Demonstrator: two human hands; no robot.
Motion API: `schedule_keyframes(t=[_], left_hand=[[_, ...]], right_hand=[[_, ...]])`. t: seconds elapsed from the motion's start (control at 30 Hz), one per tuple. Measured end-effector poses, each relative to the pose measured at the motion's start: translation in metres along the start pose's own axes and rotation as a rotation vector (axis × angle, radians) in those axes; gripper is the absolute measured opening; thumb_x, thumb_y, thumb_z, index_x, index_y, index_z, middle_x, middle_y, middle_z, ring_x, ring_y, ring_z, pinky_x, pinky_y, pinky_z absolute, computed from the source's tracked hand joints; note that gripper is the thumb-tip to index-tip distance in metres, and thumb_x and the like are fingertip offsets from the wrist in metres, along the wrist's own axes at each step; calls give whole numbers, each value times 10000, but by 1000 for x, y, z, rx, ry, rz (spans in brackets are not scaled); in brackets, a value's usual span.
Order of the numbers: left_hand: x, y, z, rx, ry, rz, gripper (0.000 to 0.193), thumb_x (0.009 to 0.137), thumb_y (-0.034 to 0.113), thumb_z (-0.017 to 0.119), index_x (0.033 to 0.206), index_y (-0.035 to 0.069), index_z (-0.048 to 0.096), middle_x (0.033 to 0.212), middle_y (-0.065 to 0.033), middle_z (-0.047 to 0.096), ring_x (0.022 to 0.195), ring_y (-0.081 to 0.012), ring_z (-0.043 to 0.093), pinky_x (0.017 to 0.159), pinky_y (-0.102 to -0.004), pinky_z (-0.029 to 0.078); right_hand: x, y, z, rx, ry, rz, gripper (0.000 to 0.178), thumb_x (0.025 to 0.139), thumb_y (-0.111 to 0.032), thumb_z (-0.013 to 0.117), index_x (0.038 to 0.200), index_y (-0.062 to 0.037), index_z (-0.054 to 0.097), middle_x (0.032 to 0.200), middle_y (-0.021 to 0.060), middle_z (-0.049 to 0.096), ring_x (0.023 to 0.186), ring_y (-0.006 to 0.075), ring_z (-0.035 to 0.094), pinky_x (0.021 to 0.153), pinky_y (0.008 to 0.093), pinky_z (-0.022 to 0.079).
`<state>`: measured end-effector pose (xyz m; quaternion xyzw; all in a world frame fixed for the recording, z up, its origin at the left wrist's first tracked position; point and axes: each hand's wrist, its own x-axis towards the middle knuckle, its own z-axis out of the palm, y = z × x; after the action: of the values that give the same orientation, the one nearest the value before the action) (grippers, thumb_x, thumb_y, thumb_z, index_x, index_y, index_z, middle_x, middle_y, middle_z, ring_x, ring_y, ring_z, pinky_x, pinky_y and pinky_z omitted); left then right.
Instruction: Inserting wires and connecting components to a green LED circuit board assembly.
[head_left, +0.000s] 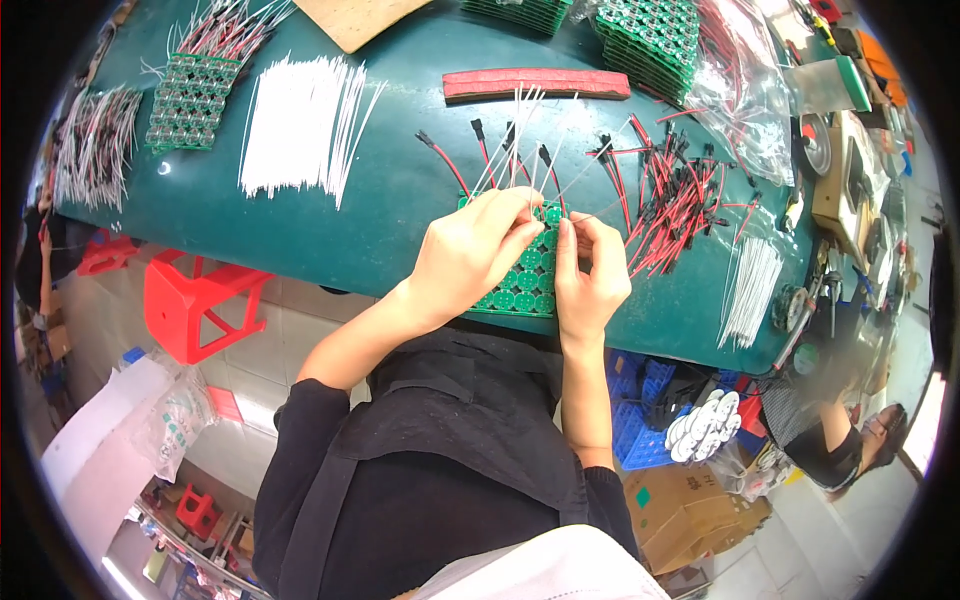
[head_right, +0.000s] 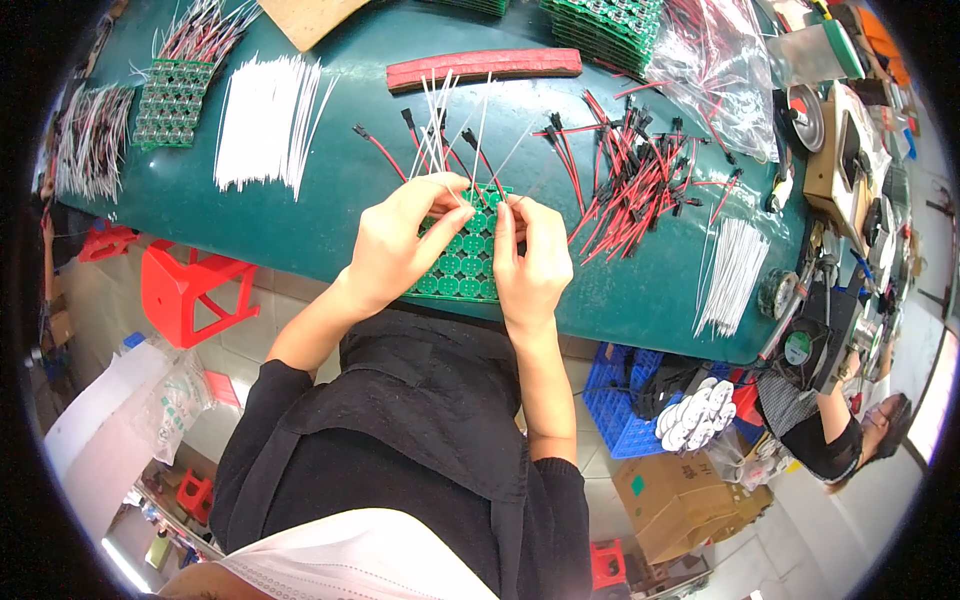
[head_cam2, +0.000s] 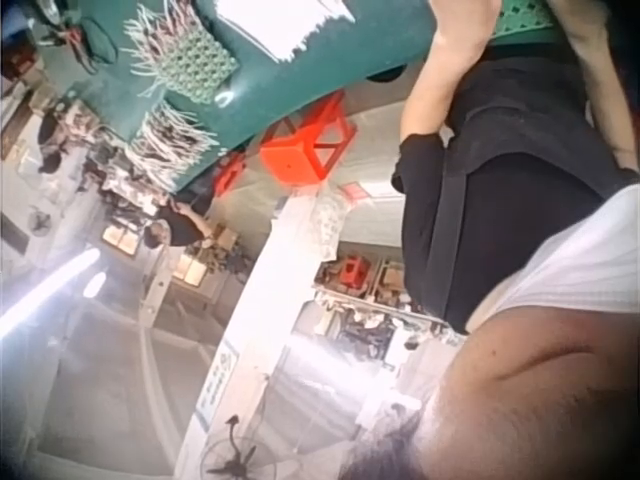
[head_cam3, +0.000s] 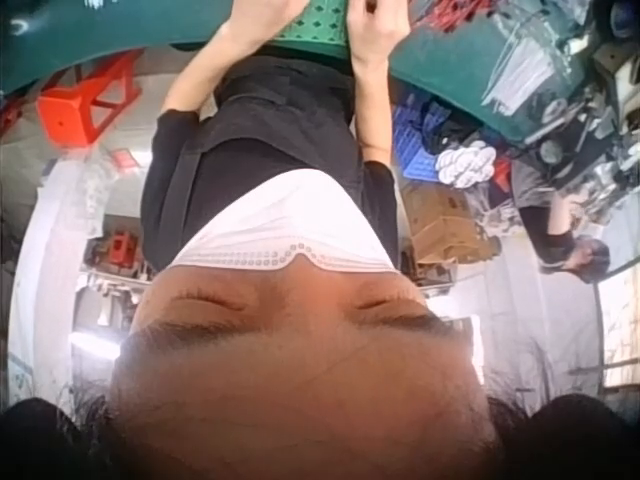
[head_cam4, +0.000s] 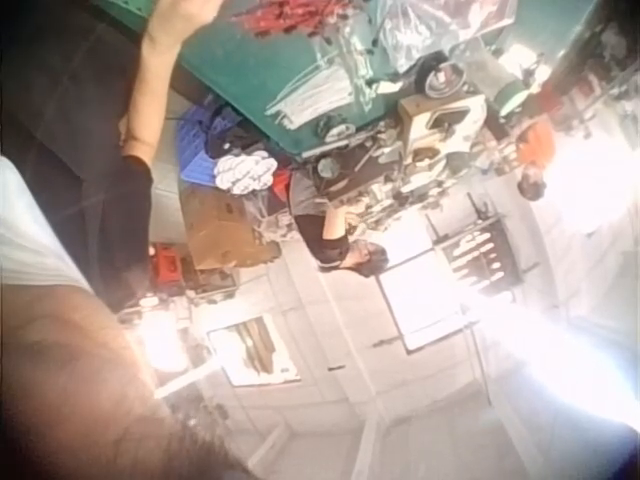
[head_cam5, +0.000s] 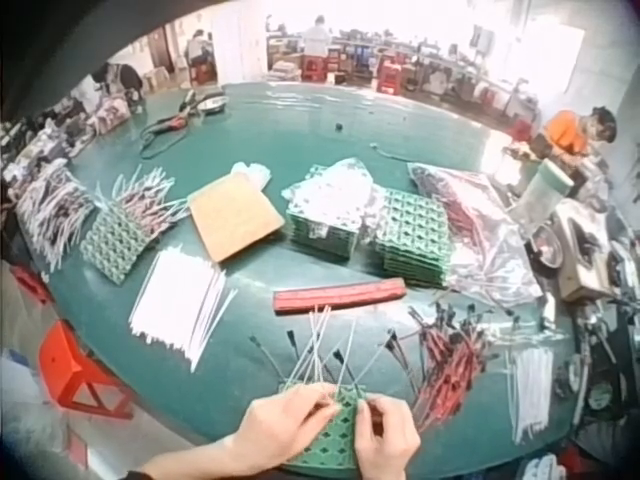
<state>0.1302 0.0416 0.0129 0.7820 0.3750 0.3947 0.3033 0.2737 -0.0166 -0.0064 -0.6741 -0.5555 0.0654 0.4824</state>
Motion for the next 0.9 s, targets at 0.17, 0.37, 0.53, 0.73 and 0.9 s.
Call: schedule_keyframes(t=[0.17, 0.37, 0.53, 0.73, 0.9], left_hand=[[4, 2, 9, -146, 10, -61, 201, 828, 12, 721, 1009, -1, 635, 868, -109, 661, 764, -185, 692, 653, -278, 560], [3, -1, 16, -20, 37, 0, 158, 841, 74, 700, 971, 57, 612, 846, -83, 648, 715, -251, 667, 598, -334, 531], [1, -1, 17, -17, 18, -26, 161, 825, 37, 728, 956, 22, 636, 873, -90, 668, 736, -213, 675, 637, -308, 548], [2, 0, 16, 79, 4, 5, 160, 827, 54, 726, 953, 37, 629, 867, -84, 664, 734, -232, 668, 632, -322, 537], [3, 0, 17, 95, -11, 11, 169, 829, 53, 724, 968, 37, 629, 863, -86, 664, 731, -227, 669, 630, -320, 537]], right_hand=[[1, -1, 0, -18, -18, -16, 167, 835, 32, 711, 991, 16, 653, 875, 113, 652, 675, 189, 635, 571, 283, 529], [0, 0, -6, -52, -19, 23, 168, 866, 4, 684, 1034, 4, 685, 884, 124, 673, 744, 224, 646, 652, 325, 533], [-1, 0, -6, 2, -14, 84, 170, 876, 5, 673, 1044, 2, 688, 884, 125, 675, 740, 222, 643, 653, 319, 527], [-1, 4, -9, 9, 3, 98, 166, 883, 14, 660, 1047, 5, 683, 889, 121, 670, 719, 199, 642, 625, 300, 521], [0, 8, -17, 38, 54, 165, 162, 890, 7, 654, 1051, 4, 676, 881, 99, 660, 650, 153, 618, 579, 272, 508]])
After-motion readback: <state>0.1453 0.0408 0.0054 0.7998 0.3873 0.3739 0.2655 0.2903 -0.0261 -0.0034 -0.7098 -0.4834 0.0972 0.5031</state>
